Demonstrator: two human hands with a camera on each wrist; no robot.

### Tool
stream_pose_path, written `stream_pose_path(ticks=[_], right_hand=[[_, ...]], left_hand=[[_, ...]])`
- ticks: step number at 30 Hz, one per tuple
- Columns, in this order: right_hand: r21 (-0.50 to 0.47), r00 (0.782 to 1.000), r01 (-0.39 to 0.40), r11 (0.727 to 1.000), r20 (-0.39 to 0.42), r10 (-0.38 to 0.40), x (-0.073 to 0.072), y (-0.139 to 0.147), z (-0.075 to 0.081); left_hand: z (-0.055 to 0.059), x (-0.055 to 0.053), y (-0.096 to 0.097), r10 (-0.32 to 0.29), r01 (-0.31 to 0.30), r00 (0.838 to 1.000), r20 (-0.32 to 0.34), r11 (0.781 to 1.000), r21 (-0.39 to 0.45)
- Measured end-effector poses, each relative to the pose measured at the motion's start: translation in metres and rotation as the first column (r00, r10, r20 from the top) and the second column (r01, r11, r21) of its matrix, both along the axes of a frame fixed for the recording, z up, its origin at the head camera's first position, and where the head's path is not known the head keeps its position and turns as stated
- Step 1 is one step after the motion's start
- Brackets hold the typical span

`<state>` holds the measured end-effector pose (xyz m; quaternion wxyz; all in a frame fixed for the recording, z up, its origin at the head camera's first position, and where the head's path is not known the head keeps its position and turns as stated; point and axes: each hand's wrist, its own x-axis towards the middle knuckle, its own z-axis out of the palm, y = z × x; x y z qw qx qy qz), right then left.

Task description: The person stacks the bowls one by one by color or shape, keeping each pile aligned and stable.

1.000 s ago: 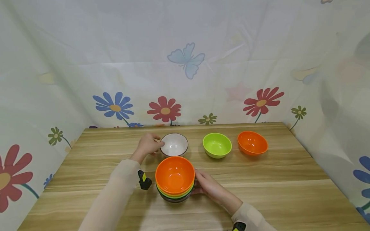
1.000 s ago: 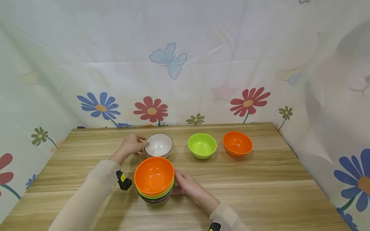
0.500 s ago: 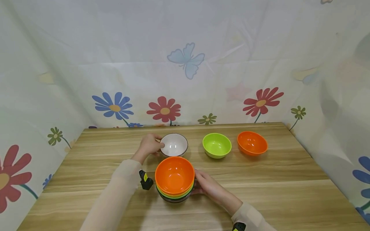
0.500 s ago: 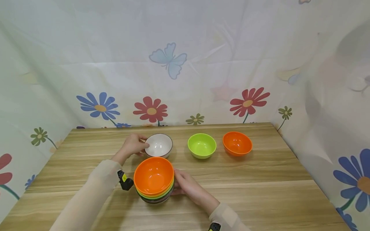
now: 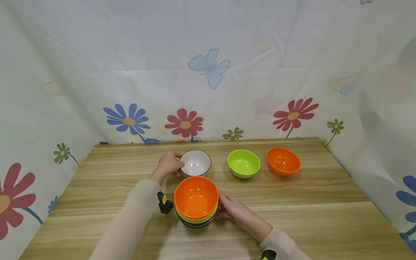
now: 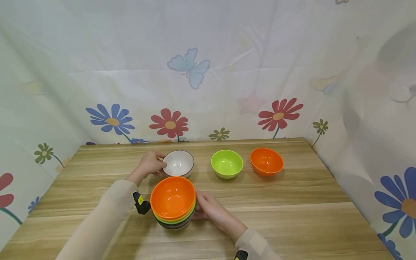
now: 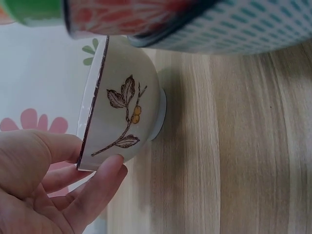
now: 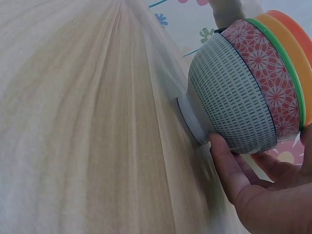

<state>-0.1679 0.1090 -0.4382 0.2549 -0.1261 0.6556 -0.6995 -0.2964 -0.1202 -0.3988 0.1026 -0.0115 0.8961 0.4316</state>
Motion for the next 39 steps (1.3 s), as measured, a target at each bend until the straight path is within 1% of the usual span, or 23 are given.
stream_pose_path(ticks=[4,7,14,23,30,39], right_hand=[[-0.007,1.000,-0.002,1.000,-0.002,0.002,0.0005,-0.0001,0.0006],[-0.008,1.000,-0.002,1.000,-0.004,0.002,0.0006,-0.0003,0.0007],[-0.001,1.000,0.001,1.000,-0.002,-0.001,0.0002,0.0000,0.0006],[0.008,1.000,0.009,1.000,-0.001,-0.009,-0.0005,0.0000,-0.0024],[0.006,1.000,0.010,1.000,-0.003,-0.010,-0.0007,-0.0006,-0.0041],[0.012,1.000,0.019,1.000,0.002,-0.019,0.0002,-0.0009,-0.0028]], left_hand=[[-0.0005,-0.0015,0.0001,-0.005,0.005,1.000,0.016,1.000,0.006],[-0.0004,-0.0020,0.0004,0.002,-0.002,1.000,0.024,1.000,0.005],[-0.0011,-0.0041,0.0019,0.033,-0.034,0.998,0.047,0.999,0.012],[0.0000,-0.0039,0.0036,0.055,-0.055,0.997,0.055,0.998,0.005],[-0.0005,-0.0031,0.0029,0.077,-0.078,0.995,0.056,0.997,0.018],[-0.0019,-0.0036,0.0010,0.109,-0.107,0.993,0.036,0.993,-0.039]])
